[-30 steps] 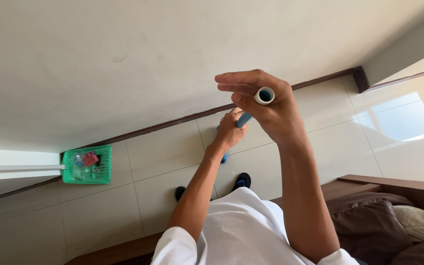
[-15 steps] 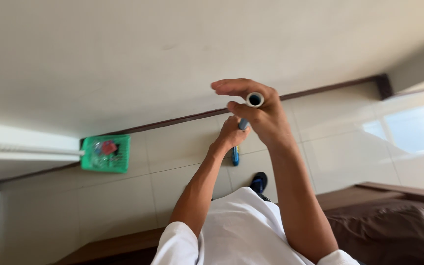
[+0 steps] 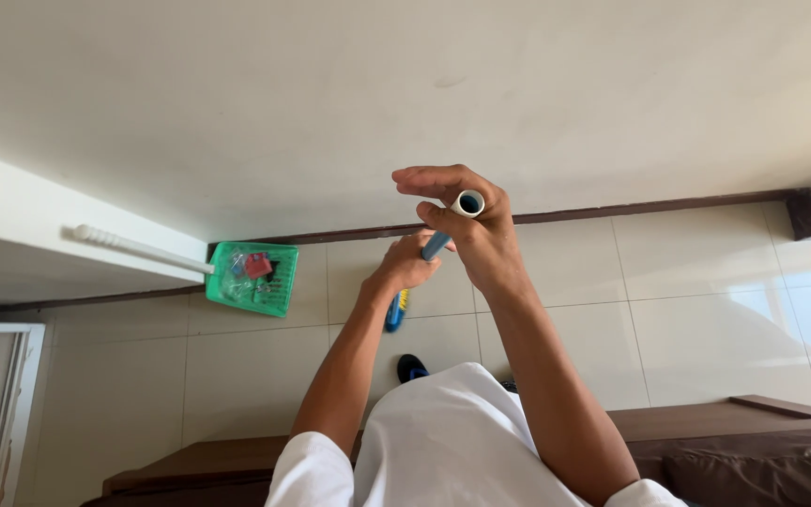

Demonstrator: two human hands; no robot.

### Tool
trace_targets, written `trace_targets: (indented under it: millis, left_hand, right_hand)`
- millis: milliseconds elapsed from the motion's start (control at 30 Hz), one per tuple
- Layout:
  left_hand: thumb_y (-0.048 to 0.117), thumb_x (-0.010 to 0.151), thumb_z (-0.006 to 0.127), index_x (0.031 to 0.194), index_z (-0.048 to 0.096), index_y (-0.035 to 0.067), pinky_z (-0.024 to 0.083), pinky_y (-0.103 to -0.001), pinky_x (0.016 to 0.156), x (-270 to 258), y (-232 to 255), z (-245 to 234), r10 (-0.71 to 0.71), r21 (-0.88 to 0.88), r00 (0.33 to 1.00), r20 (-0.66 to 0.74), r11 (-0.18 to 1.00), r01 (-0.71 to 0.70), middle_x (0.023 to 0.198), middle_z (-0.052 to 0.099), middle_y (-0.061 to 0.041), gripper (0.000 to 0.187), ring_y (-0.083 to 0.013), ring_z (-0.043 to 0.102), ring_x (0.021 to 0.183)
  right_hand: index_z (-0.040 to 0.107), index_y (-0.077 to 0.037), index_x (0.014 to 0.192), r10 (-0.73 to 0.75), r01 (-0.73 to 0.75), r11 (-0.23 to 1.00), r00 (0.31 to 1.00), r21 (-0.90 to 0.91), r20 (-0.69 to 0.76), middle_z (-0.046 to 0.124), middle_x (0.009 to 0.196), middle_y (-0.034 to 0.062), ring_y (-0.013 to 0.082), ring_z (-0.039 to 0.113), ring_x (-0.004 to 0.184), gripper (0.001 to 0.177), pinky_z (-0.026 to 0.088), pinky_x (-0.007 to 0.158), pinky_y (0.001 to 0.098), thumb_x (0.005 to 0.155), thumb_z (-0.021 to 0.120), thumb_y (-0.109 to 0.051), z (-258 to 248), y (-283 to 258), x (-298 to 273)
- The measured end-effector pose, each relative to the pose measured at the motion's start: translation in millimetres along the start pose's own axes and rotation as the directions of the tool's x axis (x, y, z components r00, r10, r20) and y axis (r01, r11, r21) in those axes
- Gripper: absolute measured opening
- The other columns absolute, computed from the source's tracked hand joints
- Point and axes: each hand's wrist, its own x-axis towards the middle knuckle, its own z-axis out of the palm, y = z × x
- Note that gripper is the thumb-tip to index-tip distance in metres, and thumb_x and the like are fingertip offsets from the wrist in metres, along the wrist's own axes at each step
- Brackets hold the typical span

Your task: The person is assembling a cleaning tool, specifically a mop or floor squeegee, by connecting the handle segments and attaching the head.

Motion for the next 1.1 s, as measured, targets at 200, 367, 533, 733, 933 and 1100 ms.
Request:
trace_targets:
  millis: [200,367,533,733,933,1100]
  left_hand:
    - [0.002,0.083,0.052,0.115,0.073,0.022,0.051,-0.042,0.097,-24.1,-28.1,-26.6,-0.045,-0.107,0.998,-0.031,0.993,0.042,0.129,0.068,-0.002,0.043,-0.0266,0.063,0.116]
    - [-0.004,0.082,0.05,0.12,0.072,0.015,0.053,-0.04,0.095,-50.5,-29.3,-45.5,0.089,-0.25,0.983,-0.162,0.96,-0.129,0.126,0.069,-0.008,0.047,-0.0295,0.066,0.112]
    - [-0.008,0.08,0.048,0.13,0.062,0.009,0.052,-0.038,0.099,-71.0,-62.5,-48.1,0.048,-0.381,0.946,-0.321,0.908,-0.176,0.13,0.064,-0.01,0.054,-0.029,0.065,0.117]
    - [-0.007,0.086,0.052,0.119,0.068,0.004,0.05,-0.04,0.104,-90.3,-142.3,-38.2,0.011,-0.214,0.831,-0.557,0.964,-0.156,0.137,0.063,-0.015,0.038,-0.0363,0.061,0.125]
    - [-0.005,0.084,0.06,0.119,0.071,0.01,0.039,-0.05,0.11,-126.1,-182.4,-35.8,-0.167,-0.146,0.718,-0.676,0.985,0.091,0.138,0.063,-0.013,0.04,-0.0336,0.057,0.129]
    - [-0.002,0.078,0.068,0.119,0.073,0.019,0.043,-0.051,0.101,-132.8,-213.7,-18.4,-0.344,-0.255,0.52,-0.782,0.937,0.237,0.141,0.052,-0.025,0.047,-0.0463,0.046,0.128]
  right_hand:
    - [0.071,0.0,0.108,-0.002,0.002,0.999,1.0,-0.034,0.014,0.074,0.12,0.0149,0.028,0.071,0.12,0.032,0.058,0.102,0.0411,0.083,0.056,0.014,48.2,2.2,2.3]
    - [0.068,0.0,0.112,-0.076,0.079,0.997,0.994,-0.027,0.076,0.074,0.12,0.0176,0.0289,0.072,0.12,0.034,0.059,0.104,0.0416,0.085,0.057,0.016,74.7,-11.6,10.5]
    - [0.067,-0.001,0.114,-0.021,0.027,0.998,0.992,-0.053,0.121,0.075,0.118,0.0162,0.029,0.074,0.117,0.034,0.06,0.1,0.0414,0.086,0.057,0.015,103.4,-11.8,9.6]
    - [0.068,-0.002,0.114,0.083,-0.084,0.996,0.967,-0.004,0.243,0.075,0.117,0.0155,0.0298,0.074,0.114,0.034,0.061,0.1,0.0422,0.088,0.054,0.014,129.7,20.2,14.3]
    - [0.068,-0.003,0.114,0.21,-0.229,0.973,0.886,-0.005,0.414,0.075,0.116,0.0142,0.0281,0.073,0.115,0.034,0.06,0.099,0.0414,0.087,0.055,0.013,153.8,55.1,20.0]
    - [0.068,-0.002,0.116,0.285,-0.293,0.954,0.815,-0.067,0.505,0.075,0.114,0.0146,0.0262,0.072,0.113,0.032,0.06,0.096,0.0406,0.089,0.056,0.011,167.0,91.1,24.4]
